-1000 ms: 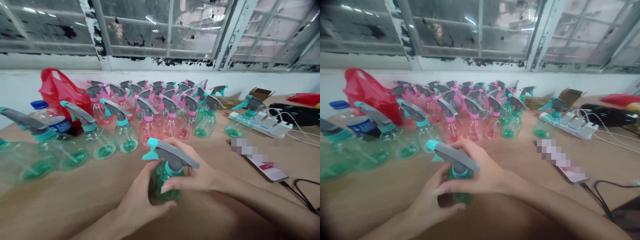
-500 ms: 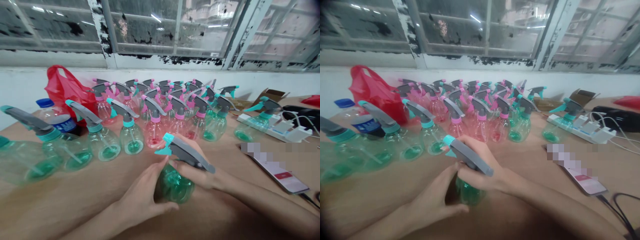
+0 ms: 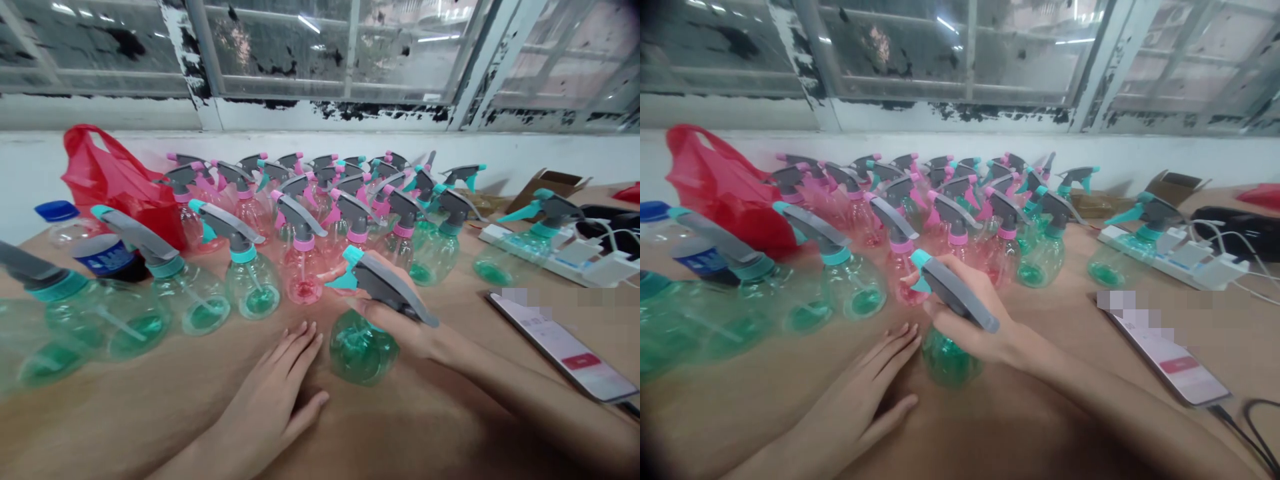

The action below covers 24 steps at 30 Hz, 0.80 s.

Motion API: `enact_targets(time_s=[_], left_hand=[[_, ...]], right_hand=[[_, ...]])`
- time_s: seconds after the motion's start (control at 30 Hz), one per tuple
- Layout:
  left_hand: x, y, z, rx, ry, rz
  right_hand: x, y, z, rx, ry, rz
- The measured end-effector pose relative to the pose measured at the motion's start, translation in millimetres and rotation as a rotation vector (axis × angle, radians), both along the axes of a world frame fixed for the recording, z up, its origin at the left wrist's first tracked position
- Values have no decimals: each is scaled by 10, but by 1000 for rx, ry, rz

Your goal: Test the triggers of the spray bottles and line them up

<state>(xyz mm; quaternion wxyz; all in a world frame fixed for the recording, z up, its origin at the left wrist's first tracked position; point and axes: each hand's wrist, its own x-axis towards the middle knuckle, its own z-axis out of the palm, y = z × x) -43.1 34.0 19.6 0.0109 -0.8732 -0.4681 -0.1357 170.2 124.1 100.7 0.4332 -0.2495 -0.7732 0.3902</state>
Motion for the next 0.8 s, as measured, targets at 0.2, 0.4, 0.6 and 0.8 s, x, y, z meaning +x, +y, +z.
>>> enact_targets(time_s=[0.2,0.4,0.6,0.8], left_hand=[[1,11,-2,40,3,-13],[-9,15,-14,28,-11,-9],[-9,13,-38,18,-34,2],[-9,16,-27,-3,-50,-6]], right_hand=[[1,1,40,26,13,-7],[-7,3,34,29,22,-8],[-27,-36,7,-99,57,16],[-31,-44,-16,-119,71,-9]])
